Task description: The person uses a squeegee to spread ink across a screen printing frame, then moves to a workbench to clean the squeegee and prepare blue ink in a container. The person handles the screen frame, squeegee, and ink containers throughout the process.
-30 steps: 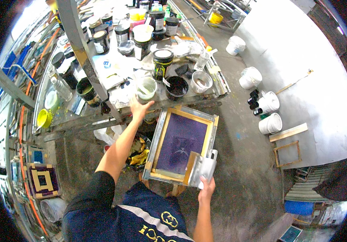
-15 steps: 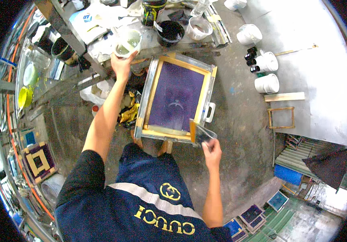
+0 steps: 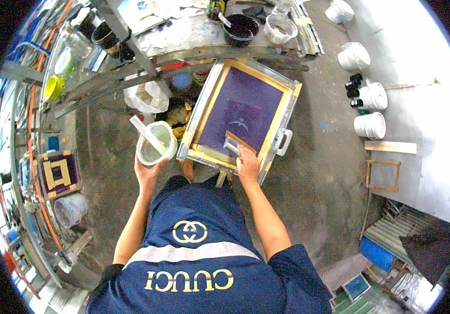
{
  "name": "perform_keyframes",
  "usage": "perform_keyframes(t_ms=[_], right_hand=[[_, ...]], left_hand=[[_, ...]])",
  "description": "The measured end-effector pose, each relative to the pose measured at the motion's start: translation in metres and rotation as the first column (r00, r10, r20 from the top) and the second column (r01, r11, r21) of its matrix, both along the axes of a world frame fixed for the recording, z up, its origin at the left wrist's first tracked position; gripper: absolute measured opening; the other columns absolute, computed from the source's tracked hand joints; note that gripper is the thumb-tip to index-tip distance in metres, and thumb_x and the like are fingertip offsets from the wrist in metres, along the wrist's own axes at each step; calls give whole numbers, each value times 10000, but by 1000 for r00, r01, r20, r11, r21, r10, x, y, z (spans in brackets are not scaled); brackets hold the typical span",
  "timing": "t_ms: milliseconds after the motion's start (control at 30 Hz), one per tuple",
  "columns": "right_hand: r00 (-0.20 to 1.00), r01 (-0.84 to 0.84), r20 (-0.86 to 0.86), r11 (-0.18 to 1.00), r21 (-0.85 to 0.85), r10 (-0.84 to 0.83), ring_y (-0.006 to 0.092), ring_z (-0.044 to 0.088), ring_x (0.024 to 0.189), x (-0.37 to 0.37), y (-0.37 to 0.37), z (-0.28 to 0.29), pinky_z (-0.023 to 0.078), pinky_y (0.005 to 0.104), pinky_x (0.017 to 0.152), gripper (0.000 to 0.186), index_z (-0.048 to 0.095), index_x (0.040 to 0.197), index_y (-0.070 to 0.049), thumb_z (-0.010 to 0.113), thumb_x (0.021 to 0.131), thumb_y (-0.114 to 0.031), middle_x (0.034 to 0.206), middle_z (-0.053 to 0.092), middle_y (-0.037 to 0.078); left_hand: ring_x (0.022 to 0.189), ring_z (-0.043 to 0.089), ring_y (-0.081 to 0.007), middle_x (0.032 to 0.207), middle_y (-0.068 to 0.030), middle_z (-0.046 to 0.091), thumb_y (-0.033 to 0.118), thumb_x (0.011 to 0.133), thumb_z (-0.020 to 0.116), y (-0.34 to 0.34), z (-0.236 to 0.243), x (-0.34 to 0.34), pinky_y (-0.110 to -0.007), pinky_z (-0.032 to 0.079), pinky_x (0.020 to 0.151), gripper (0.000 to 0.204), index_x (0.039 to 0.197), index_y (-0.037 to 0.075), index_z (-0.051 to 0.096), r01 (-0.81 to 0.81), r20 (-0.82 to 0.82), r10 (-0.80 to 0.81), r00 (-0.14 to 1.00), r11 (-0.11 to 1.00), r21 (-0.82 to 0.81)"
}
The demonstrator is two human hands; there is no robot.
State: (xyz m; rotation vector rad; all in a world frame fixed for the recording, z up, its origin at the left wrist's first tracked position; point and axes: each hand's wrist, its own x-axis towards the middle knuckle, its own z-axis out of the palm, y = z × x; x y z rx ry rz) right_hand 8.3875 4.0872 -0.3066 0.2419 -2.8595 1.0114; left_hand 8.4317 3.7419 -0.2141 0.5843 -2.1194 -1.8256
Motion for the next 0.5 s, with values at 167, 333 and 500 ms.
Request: perform_keyframes(t_ms=[167, 333, 500], right_hand=[[950, -309, -30, 950, 53, 311, 297, 642, 1231, -8, -34, -5, 500, 419, 1052, 524, 669, 1283, -104, 733, 775, 8, 1282, 701, 113], [867, -494, -44, 867, 59, 497, 287, 644, 1213, -31, -46, 4, 482, 432, 1029, 504, 675, 1253, -106, 717, 767, 18, 1249, 711, 106], [794, -605, 9, 788, 116, 608, 291, 653, 1176, -48, -39, 6, 478, 440, 1012, 445, 710, 1156, -100, 690, 735, 43, 1188, 728, 92]], left_hand=[[1267, 602, -225, 1382, -124, 613, 132, 685, 974, 1, 4, 28, -368, 482, 1091, 910, 1443, -20, 495, -45, -30, 47, 998, 997, 57], [1268, 602, -227, 1378, -124, 616, 142, 702, 965, 2, 3, 28, -370, 479, 1093, 893, 1445, -17, 494, -25, -78, 30, 996, 998, 56], [1292, 584, -233, 1386, -127, 609, 168, 698, 967, 6, 13, 16, -383, 464, 1106, 906, 1448, -12, 491, 11, -48, -8, 999, 998, 65]])
